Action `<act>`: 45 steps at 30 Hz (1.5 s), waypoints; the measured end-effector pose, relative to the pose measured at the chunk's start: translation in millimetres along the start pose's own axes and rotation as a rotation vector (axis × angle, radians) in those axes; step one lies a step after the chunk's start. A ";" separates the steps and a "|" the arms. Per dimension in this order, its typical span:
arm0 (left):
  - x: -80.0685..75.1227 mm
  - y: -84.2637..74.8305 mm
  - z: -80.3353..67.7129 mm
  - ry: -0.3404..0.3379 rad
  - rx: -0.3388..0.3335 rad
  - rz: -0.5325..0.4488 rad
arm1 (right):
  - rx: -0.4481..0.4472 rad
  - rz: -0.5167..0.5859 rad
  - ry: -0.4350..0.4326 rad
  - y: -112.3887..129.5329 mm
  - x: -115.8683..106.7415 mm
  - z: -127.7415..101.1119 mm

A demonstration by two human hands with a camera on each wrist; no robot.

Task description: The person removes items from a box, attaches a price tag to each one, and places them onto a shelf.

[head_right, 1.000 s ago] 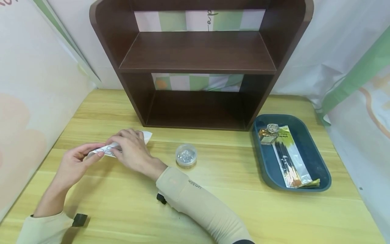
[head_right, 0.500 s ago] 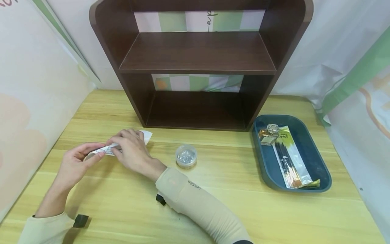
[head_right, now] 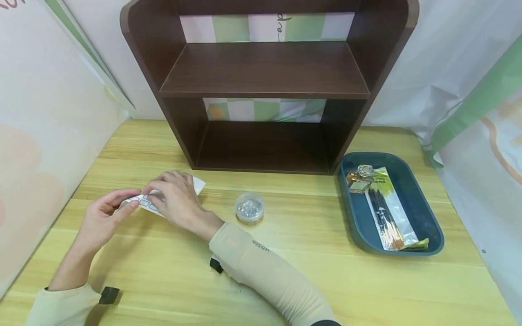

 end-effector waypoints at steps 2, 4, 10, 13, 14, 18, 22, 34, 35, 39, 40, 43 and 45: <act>0.3 0.4 -0.6 0.003 0.005 0.009 | -0.005 0.000 -0.003 -0.6 -0.1 0.1; 0.6 1.1 -1.0 0.006 0.003 0.024 | -0.014 0.007 -0.007 -0.9 -0.5 0.1; 1.6 2.9 -0.9 0.013 -0.019 0.059 | -0.039 0.034 -0.039 -1.9 -3.7 -1.4; 1.5 2.6 -0.9 0.008 -0.021 0.074 | -0.051 0.051 -0.054 -2.2 -5.1 -2.4; 1.3 2.6 -1.2 0.005 -0.022 0.078 | -0.053 0.054 -0.058 -2.4 -5.4 -2.8; 0.5 3.0 -2.7 -0.004 -0.028 0.089 | -0.045 0.053 -0.065 -4.3 -6.9 -4.3; 0.5 5.4 -3.6 -0.004 -0.042 0.104 | -0.033 0.036 -0.058 -6.1 -8.5 -5.6; 5.9 8.5 -1.1 0.021 -0.068 0.145 | 0.036 -0.011 0.084 -9.7 -1.8 -5.4; 6.3 8.4 -1.4 0.024 -0.069 0.147 | 0.031 -0.009 0.083 -9.6 -1.4 -5.4; 6.5 7.7 -2.5 0.030 -0.078 0.163 | 0.000 0.009 0.056 -8.5 -2.9 -6.1; 6.2 7.3 -2.8 0.029 -0.080 0.165 | -0.009 0.012 0.047 -8.3 -3.5 -6.1; 4.9 6.6 -3.1 0.022 -0.079 0.166 | -0.028 0.019 0.024 -7.3 -6.2 -6.0; 3.8 6.3 -3.2 0.016 -0.076 0.168 | -0.036 0.017 0.019 -6.8 -7.7 -6.3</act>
Point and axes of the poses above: each hand's wrist, its own z-axis towards the middle knuckle, its own x-axis out of the palm, y = z × x, the point moved 5 cm from there along z, towards the middle knuckle, and after that the axes turned 8 degrees about z, right-handed, at the moved point
